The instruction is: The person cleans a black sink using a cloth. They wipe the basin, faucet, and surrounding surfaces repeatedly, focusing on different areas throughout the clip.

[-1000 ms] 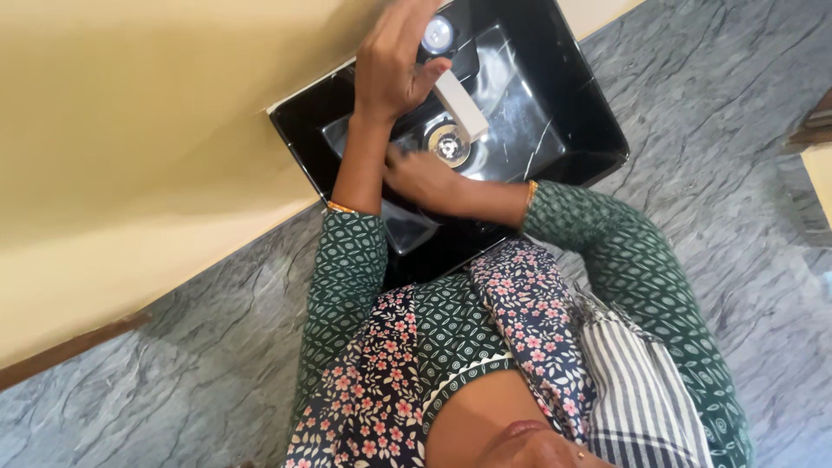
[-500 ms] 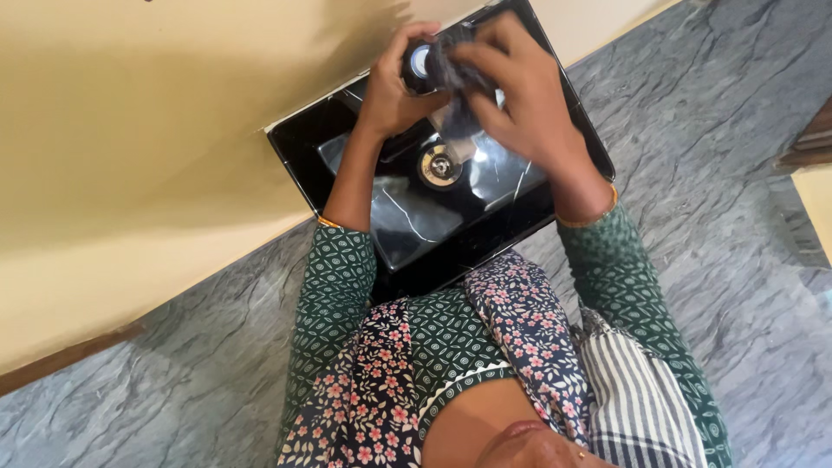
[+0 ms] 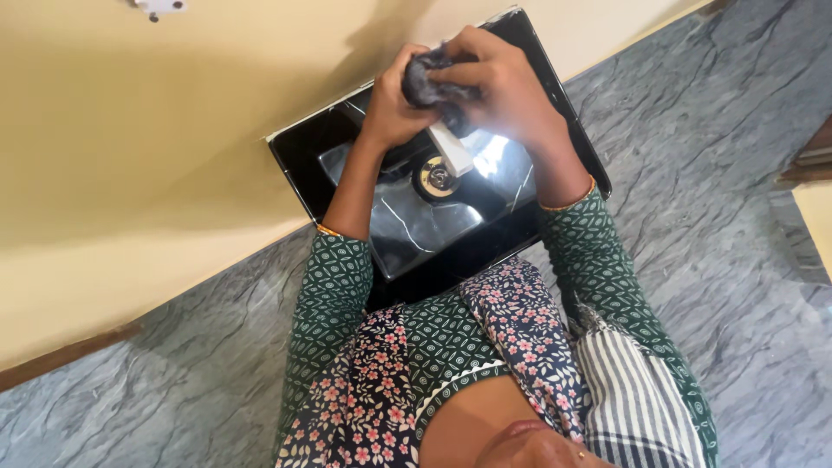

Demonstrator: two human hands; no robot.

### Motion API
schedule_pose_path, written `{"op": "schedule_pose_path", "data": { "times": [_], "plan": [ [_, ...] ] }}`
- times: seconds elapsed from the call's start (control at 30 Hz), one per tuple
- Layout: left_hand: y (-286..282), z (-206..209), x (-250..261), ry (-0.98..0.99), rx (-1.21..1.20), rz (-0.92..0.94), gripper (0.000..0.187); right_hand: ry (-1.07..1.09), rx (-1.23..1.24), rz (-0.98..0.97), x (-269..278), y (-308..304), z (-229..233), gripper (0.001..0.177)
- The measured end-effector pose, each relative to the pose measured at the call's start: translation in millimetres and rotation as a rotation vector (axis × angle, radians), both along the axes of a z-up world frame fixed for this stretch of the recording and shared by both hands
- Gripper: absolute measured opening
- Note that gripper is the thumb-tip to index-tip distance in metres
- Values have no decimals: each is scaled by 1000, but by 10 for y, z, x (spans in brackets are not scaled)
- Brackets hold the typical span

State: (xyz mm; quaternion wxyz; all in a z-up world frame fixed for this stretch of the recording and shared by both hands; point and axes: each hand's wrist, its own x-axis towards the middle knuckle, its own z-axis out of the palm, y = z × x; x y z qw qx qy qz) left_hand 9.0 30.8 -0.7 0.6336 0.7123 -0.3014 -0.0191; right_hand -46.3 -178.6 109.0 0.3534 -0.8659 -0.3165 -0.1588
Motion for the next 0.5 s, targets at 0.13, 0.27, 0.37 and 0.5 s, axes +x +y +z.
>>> {"op": "schedule_pose_path", "data": {
  "times": [0.13,0.27,0.37,0.5],
  "plan": [
    [-46,1,9,57,-95,-20,72,-70,103,60,175,-53,-142,39],
    [42,105,6,174,-74,-174,83,79,293,141,222,-294,-212,31],
    [13,128,-7,184,-187,-234,102,95,238,227,182,-285,-255,27],
    [33,192,-24,151,-127,-183,114,-19,0,189,122,-196,-228,24]
  ]
}}
